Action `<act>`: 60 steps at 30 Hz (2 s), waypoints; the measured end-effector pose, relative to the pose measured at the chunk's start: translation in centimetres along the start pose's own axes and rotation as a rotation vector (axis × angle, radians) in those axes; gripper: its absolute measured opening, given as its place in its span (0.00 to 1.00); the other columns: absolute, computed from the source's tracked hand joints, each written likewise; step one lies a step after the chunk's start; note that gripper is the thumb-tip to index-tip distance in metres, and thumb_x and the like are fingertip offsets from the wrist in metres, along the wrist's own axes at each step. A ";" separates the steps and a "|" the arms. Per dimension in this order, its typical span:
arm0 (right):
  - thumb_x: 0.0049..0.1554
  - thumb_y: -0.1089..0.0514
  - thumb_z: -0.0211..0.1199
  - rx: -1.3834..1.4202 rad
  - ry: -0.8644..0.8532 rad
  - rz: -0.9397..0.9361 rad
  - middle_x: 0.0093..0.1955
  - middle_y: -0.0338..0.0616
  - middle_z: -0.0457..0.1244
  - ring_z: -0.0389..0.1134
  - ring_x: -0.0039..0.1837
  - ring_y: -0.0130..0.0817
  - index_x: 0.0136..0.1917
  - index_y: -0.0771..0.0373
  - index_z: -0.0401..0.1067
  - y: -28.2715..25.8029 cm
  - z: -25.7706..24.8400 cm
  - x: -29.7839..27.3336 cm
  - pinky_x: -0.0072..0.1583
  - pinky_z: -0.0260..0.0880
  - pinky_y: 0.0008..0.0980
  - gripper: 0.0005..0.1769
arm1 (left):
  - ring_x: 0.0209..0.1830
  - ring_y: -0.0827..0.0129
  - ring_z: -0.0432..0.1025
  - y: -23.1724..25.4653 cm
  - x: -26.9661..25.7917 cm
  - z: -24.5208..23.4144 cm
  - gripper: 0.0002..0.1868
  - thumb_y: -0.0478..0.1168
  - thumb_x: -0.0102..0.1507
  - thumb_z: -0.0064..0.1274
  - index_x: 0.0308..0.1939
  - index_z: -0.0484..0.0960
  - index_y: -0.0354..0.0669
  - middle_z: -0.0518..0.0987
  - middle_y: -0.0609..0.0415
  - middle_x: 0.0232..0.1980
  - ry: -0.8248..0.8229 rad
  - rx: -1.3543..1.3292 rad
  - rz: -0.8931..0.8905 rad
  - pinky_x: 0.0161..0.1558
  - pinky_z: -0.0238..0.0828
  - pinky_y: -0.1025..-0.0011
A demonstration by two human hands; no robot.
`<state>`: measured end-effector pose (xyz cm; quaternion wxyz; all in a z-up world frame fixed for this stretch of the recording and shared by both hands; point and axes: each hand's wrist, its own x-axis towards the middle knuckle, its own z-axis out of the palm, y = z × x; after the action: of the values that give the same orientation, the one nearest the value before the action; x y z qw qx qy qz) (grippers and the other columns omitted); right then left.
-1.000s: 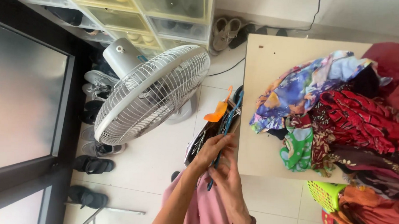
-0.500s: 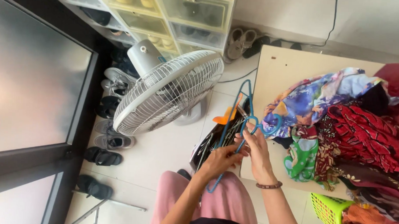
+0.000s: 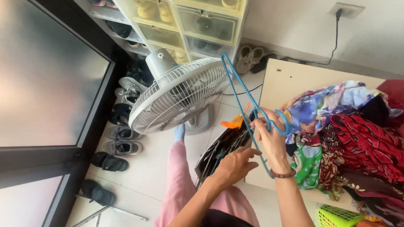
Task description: Hang clothes on a curved drying rack using hangers.
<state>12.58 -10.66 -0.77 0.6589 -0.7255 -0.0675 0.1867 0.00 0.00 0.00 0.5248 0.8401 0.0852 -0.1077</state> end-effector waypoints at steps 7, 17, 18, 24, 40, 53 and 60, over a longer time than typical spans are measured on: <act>0.61 0.64 0.59 -0.081 -0.068 -0.036 0.41 0.42 0.68 0.56 0.31 0.20 0.64 0.65 0.70 -2.4 0.4 -3.3 0.33 0.57 0.22 0.17 | 0.47 0.53 0.78 -0.7 -0.4 -0.4 0.18 0.41 0.63 0.55 0.58 0.80 0.53 0.80 0.50 0.49 0.048 0.059 0.061 0.48 0.74 0.57; 0.62 0.63 0.59 -0.126 -0.041 -0.080 0.40 0.40 0.68 0.57 0.32 0.19 0.64 0.64 0.71 -4.7 -0.6 -4.9 0.35 0.60 0.21 0.17 | 0.42 0.54 0.77 0.6 0.0 -1.3 0.16 0.39 0.62 0.57 0.55 0.81 0.52 0.79 0.49 0.44 0.081 0.101 0.127 0.45 0.74 0.58; 0.62 0.63 0.59 -0.125 -0.035 -0.070 0.40 0.39 0.68 0.58 0.32 0.19 0.64 0.64 0.71 -4.9 -0.8 -5.0 0.35 0.60 0.21 0.17 | 0.41 0.54 0.77 1.2 0.0 -1.6 0.17 0.39 0.62 0.57 0.56 0.81 0.53 0.78 0.48 0.42 0.063 0.093 0.098 0.44 0.73 0.59; 0.62 0.61 0.58 -0.150 0.005 -0.092 0.39 0.36 0.67 0.58 0.32 0.18 0.64 0.63 0.71 -4.9 -1.6 -5.5 0.34 0.59 0.21 0.17 | 0.41 0.58 0.77 0.6 0.9 -1.7 0.18 0.38 0.62 0.57 0.57 0.82 0.53 0.79 0.49 0.43 0.035 -0.005 0.193 0.44 0.74 0.62; 0.63 0.56 0.60 -0.096 0.093 -0.015 0.38 0.34 0.67 0.58 0.34 0.18 0.63 0.62 0.73 -4.0 -3.4 -5.5 0.36 0.61 0.21 0.16 | 0.49 0.60 0.79 2.1 3.6 -2.8 0.20 0.34 0.62 0.56 0.58 0.79 0.42 0.80 0.47 0.52 -0.063 -0.153 0.183 0.49 0.78 0.66; 0.64 0.58 0.59 -0.072 0.160 -0.005 0.39 0.37 0.67 0.60 0.35 0.18 0.63 0.62 0.72 -1.6 -5.5 -8.0 0.37 0.63 0.21 0.15 | 0.52 0.62 0.78 3.1 4.2 -0.9 0.20 0.35 0.63 0.53 0.60 0.79 0.44 0.80 0.50 0.56 -0.171 -0.192 0.103 0.55 0.77 0.66; 0.63 0.60 0.59 -0.100 0.255 0.013 0.41 0.40 0.68 0.61 0.35 0.21 0.63 0.62 0.73 -0.8 -7.3 -9.5 0.37 0.64 0.23 0.15 | 0.51 0.61 0.78 3.8 5.7 1.0 0.21 0.35 0.63 0.53 0.61 0.79 0.42 0.81 0.49 0.58 -0.257 -0.172 0.152 0.53 0.76 0.66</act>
<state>6.55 -20.61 2.23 0.6238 -0.7759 0.0123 0.0936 6.33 -2.34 1.33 0.6079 0.7755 -0.0374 -0.1665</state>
